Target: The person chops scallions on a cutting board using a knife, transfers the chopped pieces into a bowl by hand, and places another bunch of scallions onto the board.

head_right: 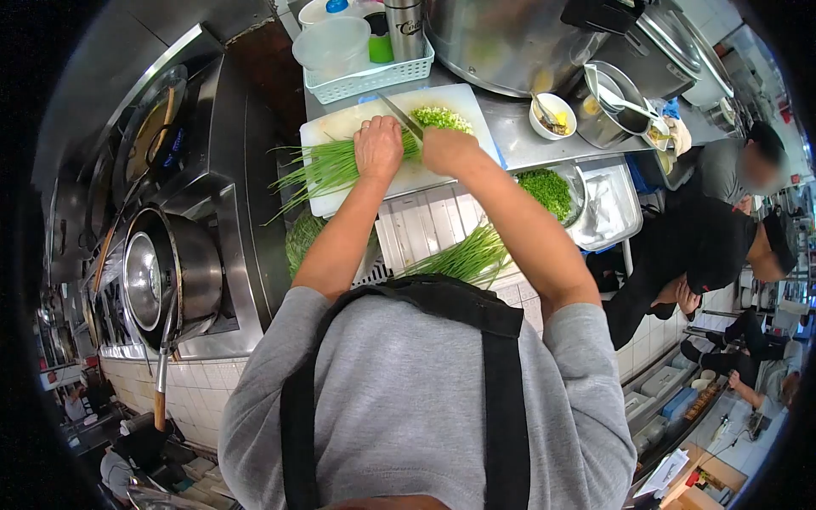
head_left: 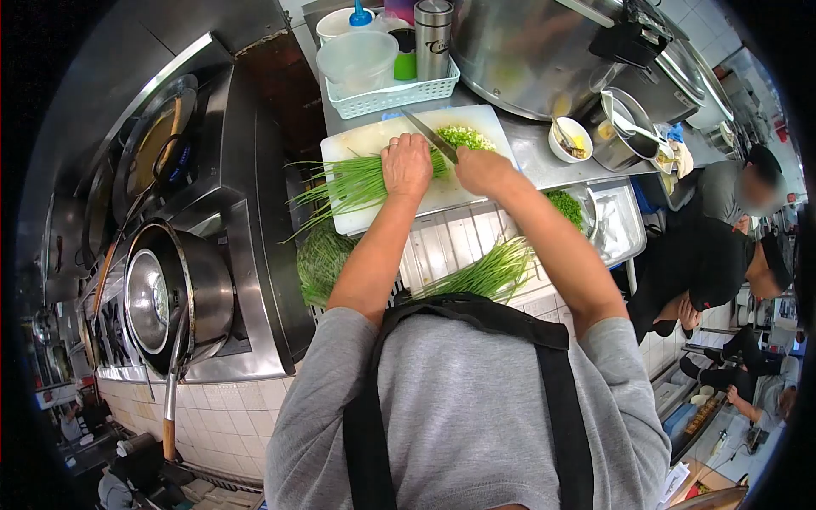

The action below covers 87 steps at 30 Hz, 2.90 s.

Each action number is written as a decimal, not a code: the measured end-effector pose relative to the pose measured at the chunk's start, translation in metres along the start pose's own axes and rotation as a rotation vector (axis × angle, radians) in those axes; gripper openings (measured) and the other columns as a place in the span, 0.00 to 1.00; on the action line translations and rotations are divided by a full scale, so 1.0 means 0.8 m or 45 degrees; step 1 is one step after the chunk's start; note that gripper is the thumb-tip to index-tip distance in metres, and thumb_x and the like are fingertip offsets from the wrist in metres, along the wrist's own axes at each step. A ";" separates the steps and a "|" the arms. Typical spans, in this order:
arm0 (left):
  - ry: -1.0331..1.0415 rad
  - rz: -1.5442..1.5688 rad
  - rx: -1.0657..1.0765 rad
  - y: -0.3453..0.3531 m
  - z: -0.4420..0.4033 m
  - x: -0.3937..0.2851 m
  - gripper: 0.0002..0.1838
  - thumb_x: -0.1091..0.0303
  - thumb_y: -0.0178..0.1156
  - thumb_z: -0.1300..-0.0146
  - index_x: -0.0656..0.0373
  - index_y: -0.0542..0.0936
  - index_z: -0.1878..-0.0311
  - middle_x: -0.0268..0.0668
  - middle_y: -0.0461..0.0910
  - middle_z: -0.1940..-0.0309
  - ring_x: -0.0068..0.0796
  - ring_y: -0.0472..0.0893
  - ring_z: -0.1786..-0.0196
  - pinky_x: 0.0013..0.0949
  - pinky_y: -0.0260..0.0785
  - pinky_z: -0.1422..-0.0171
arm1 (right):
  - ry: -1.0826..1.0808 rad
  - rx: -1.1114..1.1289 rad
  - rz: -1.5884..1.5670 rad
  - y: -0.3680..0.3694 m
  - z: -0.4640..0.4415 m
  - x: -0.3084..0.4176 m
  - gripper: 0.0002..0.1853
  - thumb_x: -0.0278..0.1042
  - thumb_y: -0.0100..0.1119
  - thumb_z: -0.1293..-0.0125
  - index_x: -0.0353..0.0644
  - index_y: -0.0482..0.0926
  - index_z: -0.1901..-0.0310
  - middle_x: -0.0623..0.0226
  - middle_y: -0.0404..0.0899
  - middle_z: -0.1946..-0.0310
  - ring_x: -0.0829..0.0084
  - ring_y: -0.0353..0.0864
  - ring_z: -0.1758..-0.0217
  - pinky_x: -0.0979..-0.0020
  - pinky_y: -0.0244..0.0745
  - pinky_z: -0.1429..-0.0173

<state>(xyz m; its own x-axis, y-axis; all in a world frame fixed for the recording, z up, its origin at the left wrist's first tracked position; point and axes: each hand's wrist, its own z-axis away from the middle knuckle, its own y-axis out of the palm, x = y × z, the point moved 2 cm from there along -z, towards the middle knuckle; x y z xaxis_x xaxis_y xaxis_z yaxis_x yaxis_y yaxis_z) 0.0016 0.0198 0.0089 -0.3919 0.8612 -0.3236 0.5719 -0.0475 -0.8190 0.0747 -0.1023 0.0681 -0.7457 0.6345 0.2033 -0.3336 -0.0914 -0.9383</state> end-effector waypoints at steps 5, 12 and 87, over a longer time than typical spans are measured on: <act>0.012 0.007 0.012 -0.001 -0.001 0.001 0.08 0.64 0.54 0.37 0.54 0.80 0.66 0.36 0.78 0.65 0.37 0.76 0.55 0.43 0.65 0.50 | 0.190 0.406 -0.080 -0.068 0.025 0.034 0.13 0.27 0.47 0.40 0.31 0.80 0.61 0.48 0.83 0.69 0.56 0.85 0.71 0.58 0.80 0.60; 0.004 -0.010 0.041 0.001 -0.002 0.000 0.09 0.63 0.53 0.36 0.55 0.80 0.65 0.36 0.78 0.65 0.37 0.76 0.55 0.43 0.64 0.49 | 0.081 -0.028 -0.119 0.037 0.036 0.006 0.12 0.29 0.44 0.35 0.31 0.70 0.54 0.41 0.81 0.63 0.48 0.83 0.59 0.50 0.76 0.54; -0.064 -0.001 0.070 0.003 0.001 0.001 0.07 0.70 0.51 0.41 0.59 0.76 0.63 0.41 0.75 0.63 0.41 0.75 0.55 0.43 0.67 0.50 | 0.147 0.178 -0.233 -0.029 0.061 0.039 0.16 0.40 0.46 0.31 0.32 0.72 0.56 0.41 0.81 0.68 0.43 0.82 0.62 0.48 0.76 0.54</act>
<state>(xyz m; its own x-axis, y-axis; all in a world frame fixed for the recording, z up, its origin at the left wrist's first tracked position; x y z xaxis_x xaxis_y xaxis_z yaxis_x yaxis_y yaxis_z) 0.0023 0.0200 0.0068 -0.4287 0.8349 -0.3453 0.5318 -0.0757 -0.8435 0.0309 -0.1181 0.1099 -0.5976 0.7327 0.3256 -0.5393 -0.0668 -0.8394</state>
